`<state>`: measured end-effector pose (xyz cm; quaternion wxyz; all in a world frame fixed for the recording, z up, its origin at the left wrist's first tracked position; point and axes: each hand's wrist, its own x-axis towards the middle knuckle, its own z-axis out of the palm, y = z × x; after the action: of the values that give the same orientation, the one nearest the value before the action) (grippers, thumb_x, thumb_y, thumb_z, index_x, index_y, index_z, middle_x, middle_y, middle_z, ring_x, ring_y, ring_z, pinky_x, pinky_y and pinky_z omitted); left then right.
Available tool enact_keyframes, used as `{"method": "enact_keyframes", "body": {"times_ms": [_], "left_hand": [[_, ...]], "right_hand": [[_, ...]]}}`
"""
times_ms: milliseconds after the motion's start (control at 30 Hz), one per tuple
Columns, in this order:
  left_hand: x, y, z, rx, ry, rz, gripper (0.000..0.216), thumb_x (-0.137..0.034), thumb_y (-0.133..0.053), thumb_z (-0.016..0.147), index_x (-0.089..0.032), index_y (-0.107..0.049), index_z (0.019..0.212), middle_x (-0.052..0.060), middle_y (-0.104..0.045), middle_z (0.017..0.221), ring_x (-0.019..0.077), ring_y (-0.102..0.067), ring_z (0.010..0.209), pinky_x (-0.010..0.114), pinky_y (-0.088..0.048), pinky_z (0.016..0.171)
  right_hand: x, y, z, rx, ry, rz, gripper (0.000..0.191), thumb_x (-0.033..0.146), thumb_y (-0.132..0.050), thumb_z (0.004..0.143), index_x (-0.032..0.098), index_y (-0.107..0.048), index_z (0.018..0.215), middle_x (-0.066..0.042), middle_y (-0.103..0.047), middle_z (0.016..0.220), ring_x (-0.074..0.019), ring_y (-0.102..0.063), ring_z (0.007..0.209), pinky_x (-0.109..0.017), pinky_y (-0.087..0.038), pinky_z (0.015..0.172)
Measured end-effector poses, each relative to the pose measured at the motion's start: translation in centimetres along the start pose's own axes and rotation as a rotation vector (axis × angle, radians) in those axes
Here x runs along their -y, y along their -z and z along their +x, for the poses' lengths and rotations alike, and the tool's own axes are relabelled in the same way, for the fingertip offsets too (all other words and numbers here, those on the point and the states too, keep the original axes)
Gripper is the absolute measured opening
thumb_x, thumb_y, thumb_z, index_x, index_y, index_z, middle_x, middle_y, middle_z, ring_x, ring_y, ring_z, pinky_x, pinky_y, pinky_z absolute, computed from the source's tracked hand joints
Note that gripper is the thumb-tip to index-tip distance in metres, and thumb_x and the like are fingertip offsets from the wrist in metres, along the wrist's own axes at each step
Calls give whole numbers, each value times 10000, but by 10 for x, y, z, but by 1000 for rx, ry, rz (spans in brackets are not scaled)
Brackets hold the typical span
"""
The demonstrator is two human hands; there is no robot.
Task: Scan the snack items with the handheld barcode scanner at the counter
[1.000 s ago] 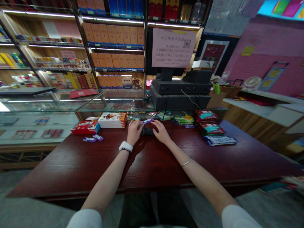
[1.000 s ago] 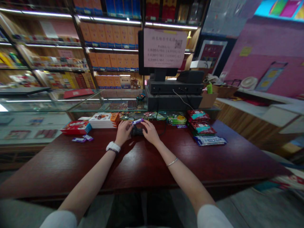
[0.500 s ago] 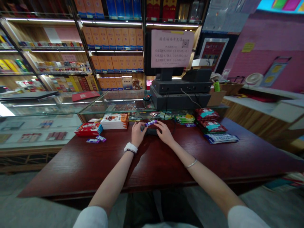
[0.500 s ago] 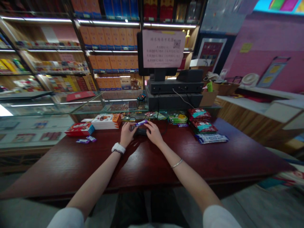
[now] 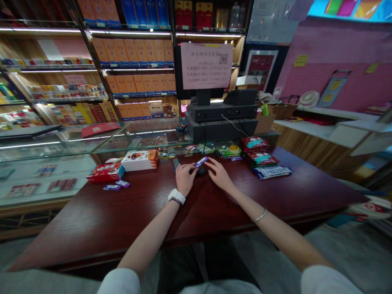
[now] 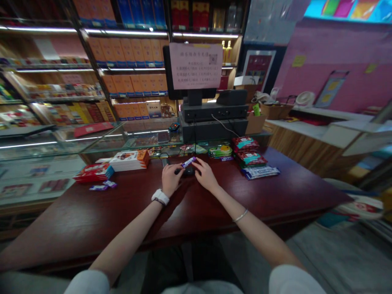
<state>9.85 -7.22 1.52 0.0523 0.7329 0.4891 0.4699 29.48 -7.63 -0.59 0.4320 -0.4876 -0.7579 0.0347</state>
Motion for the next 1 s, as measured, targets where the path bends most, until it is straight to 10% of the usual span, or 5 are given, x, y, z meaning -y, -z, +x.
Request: {"method": "enact_keyframes", "body": {"times_ms": [467,733,1000], "left_hand": [[-67,-83,-5,447,23,-249,360,-186,-571,909,-239,-659,1253,80,-540,1449,204,-522,1339,489,-241,1211],[-89,-118,1,649,31,-222,389,-150,-474,930,-241,-650,1265,64,-618,1373,199,-488,1371,517,-176,1229],[-97,-125,-4,794,-144,152,491,-323,-458,971,-242,-461,1455,104,-376,1577,286,-334,1467,531,-192,1217]], "right_hand": [[-59,78,-64,51,-232,-183,520,205,-503,864,185,-570,1379,-114,-347,1586,-261,-354,1451,-472,-290,1200],[-72,93,-78,206,-402,-340,554,260,-585,851,146,-553,1392,-162,-361,1572,-291,-382,1436,-447,-318,1180],[-58,89,-76,308,-454,-524,502,330,-525,932,194,-513,1415,-176,-367,1568,-298,-385,1431,-489,-288,1172]]}}
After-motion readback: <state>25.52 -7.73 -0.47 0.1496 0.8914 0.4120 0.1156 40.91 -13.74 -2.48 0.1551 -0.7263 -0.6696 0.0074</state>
